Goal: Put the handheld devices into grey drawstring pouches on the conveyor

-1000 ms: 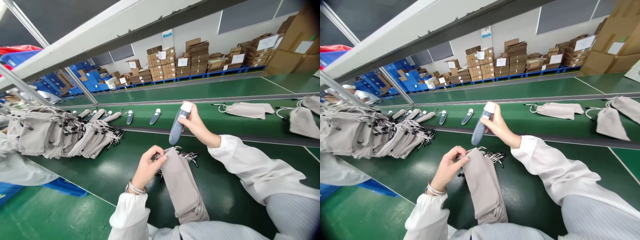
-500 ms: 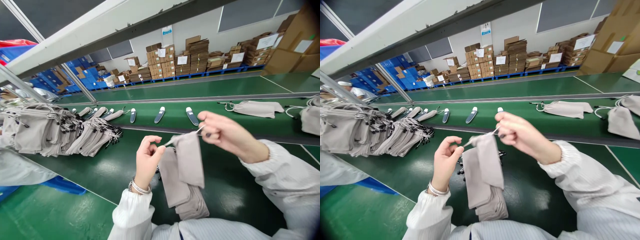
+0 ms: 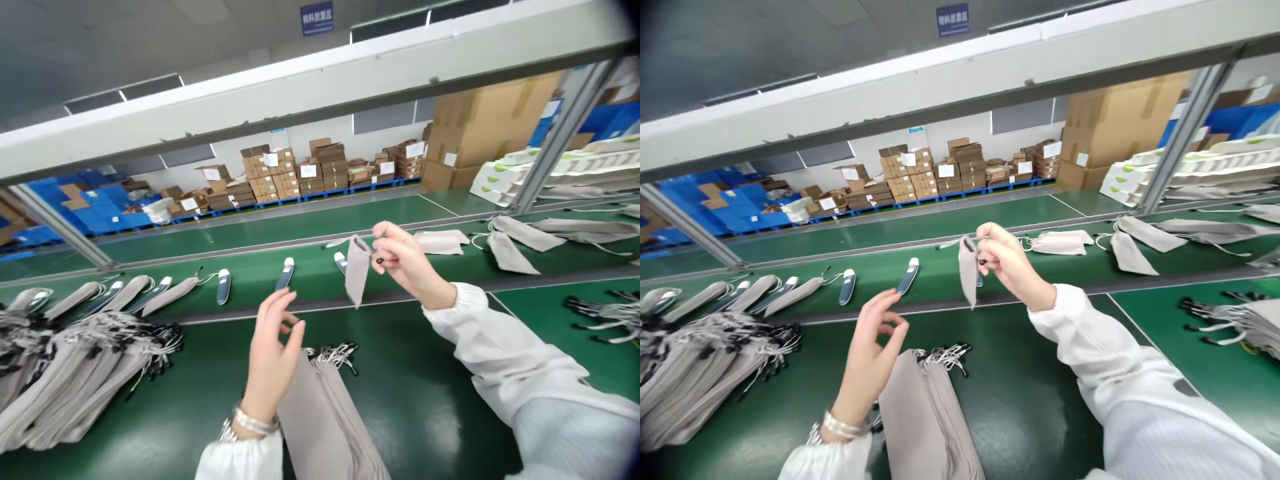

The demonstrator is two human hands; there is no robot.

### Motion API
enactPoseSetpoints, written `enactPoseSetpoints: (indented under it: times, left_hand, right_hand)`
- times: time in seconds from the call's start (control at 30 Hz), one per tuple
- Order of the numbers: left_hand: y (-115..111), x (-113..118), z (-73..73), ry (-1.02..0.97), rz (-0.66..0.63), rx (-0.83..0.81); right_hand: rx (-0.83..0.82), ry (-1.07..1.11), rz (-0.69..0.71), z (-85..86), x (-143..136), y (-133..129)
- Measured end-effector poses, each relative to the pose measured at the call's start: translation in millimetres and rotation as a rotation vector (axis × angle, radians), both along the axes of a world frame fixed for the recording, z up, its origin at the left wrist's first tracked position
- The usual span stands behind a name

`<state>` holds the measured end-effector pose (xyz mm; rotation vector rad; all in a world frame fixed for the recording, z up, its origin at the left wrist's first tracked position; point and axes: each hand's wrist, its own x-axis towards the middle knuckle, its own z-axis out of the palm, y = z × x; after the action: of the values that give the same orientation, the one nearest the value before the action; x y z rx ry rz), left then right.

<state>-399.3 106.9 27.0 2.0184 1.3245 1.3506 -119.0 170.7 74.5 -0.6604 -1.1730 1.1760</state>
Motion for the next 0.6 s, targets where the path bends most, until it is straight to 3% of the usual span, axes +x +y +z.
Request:
enactPoseSetpoints:
  times: [0.07,0.13,0.2,0.27,0.33,0.47,0.6]
  left_hand:
    - [7.9,32.5,21.2,-0.036,-0.142,-0.015]
    - [12.6,59.2,31.1,-0.111,-0.297,-0.178]
    - [12.3,75.8,30.7,-0.192,-0.456,-0.395]
    - [6.6,81.0,24.3,-0.245,-0.526,-0.526]
    - [-2.0,76.7,15.9,-0.25,-0.464,-0.508]
    - [-14.1,60.0,-0.7,-0.15,-0.24,-0.273]
    - [-14.1,63.9,-14.6,-0.096,-0.192,-0.247]
  right_hand:
    - [-0.037,0.028,0.125,0.8,-7.0,-9.5]
    - [-0.084,0.052,0.27,1.1,-14.0,-19.2]
    - [-0.115,0.073,0.389,1.5,-17.7,-28.9]
    - [-0.126,0.084,0.45,2.9,-15.8,-39.4]
    - [-0.129,0.089,0.457,5.3,-8.2,-52.0]
    - [-0.164,0.123,0.388,7.3,12.0,-81.9]
    - [-0.226,0.248,0.239,6.0,19.1,-97.8]
